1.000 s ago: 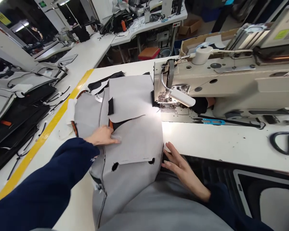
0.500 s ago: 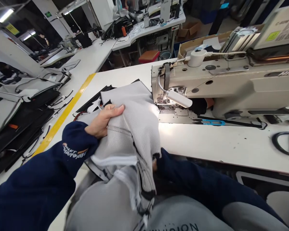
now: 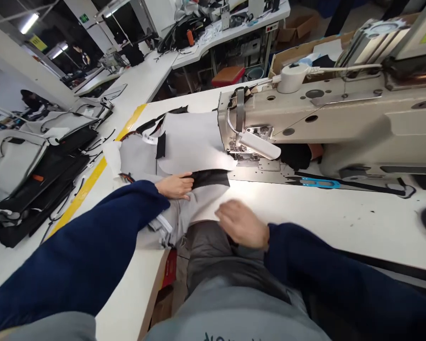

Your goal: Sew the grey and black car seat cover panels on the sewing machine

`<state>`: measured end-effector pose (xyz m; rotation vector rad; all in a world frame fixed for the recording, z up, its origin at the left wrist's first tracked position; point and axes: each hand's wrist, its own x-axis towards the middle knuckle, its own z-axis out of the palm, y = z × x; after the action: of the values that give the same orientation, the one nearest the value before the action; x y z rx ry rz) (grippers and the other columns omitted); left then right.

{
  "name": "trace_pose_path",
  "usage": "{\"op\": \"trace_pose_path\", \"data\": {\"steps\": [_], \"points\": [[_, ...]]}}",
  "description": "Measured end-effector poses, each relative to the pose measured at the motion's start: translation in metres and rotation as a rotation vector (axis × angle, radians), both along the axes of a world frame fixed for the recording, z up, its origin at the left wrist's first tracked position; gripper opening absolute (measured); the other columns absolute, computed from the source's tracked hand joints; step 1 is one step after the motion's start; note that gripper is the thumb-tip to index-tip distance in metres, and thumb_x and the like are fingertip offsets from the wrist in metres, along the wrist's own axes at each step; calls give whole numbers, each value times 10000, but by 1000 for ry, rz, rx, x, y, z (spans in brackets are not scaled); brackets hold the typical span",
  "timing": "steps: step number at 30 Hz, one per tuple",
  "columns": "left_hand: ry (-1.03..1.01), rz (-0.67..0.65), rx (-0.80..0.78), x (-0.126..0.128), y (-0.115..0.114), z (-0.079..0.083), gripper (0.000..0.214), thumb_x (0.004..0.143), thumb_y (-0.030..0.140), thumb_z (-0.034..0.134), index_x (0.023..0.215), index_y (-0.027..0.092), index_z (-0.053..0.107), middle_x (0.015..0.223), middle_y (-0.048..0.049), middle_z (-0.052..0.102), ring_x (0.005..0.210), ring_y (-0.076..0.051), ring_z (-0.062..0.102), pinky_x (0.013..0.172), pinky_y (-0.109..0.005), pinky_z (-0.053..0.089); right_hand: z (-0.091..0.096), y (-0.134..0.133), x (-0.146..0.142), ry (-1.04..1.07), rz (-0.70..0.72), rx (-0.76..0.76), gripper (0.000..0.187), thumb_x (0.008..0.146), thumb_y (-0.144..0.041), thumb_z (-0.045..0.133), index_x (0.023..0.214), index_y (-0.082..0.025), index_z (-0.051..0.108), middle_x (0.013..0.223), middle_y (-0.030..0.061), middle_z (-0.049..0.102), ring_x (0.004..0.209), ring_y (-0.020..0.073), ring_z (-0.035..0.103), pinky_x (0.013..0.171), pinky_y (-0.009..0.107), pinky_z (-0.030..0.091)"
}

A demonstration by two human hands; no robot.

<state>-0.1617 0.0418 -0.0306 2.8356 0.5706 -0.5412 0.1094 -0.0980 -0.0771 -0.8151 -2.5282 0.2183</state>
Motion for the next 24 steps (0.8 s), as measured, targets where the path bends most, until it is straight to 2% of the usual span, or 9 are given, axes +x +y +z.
{"op": "trace_pose_path", "data": {"steps": [3, 6, 9, 11, 13, 16, 19, 21, 24], "points": [[101, -5, 63, 6, 29, 9, 414, 927, 539, 508, 736, 209, 669, 927, -141, 679, 1060, -254, 599, 1168, -445, 338, -2, 40, 0, -92, -190, 91, 510, 914, -280, 599, 1367, -64, 514, 1368, 252, 528, 1280, 377, 443, 1064, 574, 332], [139, -74, 121, 22, 32, 18, 463, 957, 521, 450, 743, 187, 689, 850, -142, 679, 969, -263, 614, 1107, -456, 374, -16, 69, -19, -142, -236, 50, 517, 911, -293, 591, 1341, -13, 533, 1293, 273, 558, 1202, 386, 478, 1038, 551, 342], [-27, -45, 168, 40, 15, 19, 426, 1001, 411, 373, 1098, 151, 696, 1148, -149, 679, 1166, -257, 577, 1101, -437, 372, -26, 80, -36, -135, -245, 42, 357, 944, -159, 457, 1234, -22, 614, 1149, 251, 617, 1058, 342, 526, 920, 486, 402], [-122, -11, 204, 51, 5, 14, 450, 998, 316, 357, 1325, 108, 584, 1398, -159, 557, 1345, -248, 467, 1133, -415, 344, -27, 84, -41, -107, -202, 37, 348, 947, -83, 371, 1120, -53, 671, 1060, 221, 644, 996, 311, 535, 901, 467, 391], [-114, -16, 207, 59, 1, 8, 481, 973, 252, 379, 1400, 82, 523, 1496, -155, 468, 1420, -243, 392, 1173, -402, 297, -24, 89, -43, -54, -167, -36, 335, 934, -55, 367, 1005, -73, 693, 989, 192, 657, 964, 286, 543, 928, 455, 364], [-40, 61, 192, 59, 8, 7, 471, 976, 267, 384, 1401, 142, 544, 1488, -113, 492, 1384, -241, 446, 1148, -404, 331, -22, 89, -45, 24, -165, -186, 242, 943, -105, 426, 922, -108, 666, 895, 136, 661, 871, 243, 570, 845, 386, 378], [-43, 266, 205, 49, 26, 13, 467, 1002, 371, 333, 1350, 204, 597, 1390, -103, 585, 1291, -271, 531, 1074, -439, 410, -25, 75, -36, 107, -148, -247, 223, 991, -179, 418, 877, -166, 609, 797, 62, 636, 751, 195, 569, 720, 316, 369], [-80, 387, 207, 45, 37, 15, 465, 994, 367, 323, 1276, 186, 645, 1263, -141, 652, 1231, -280, 565, 1053, -447, 432, -27, 62, -23, 201, -126, -268, 254, 1012, -198, 383, 834, -193, 565, 746, 32, 604, 698, 181, 542, 689, 301, 359], [-134, 447, 177, 50, 41, 13, 425, 976, 277, 340, 1229, 124, 645, 1098, -166, 690, 1152, -244, 602, 1028, -397, 447, -28, 47, -2, 209, -105, -245, 277, 1017, -192, 358, 810, -196, 542, 730, 34, 577, 656, 183, 491, 656, 306, 353]]}}
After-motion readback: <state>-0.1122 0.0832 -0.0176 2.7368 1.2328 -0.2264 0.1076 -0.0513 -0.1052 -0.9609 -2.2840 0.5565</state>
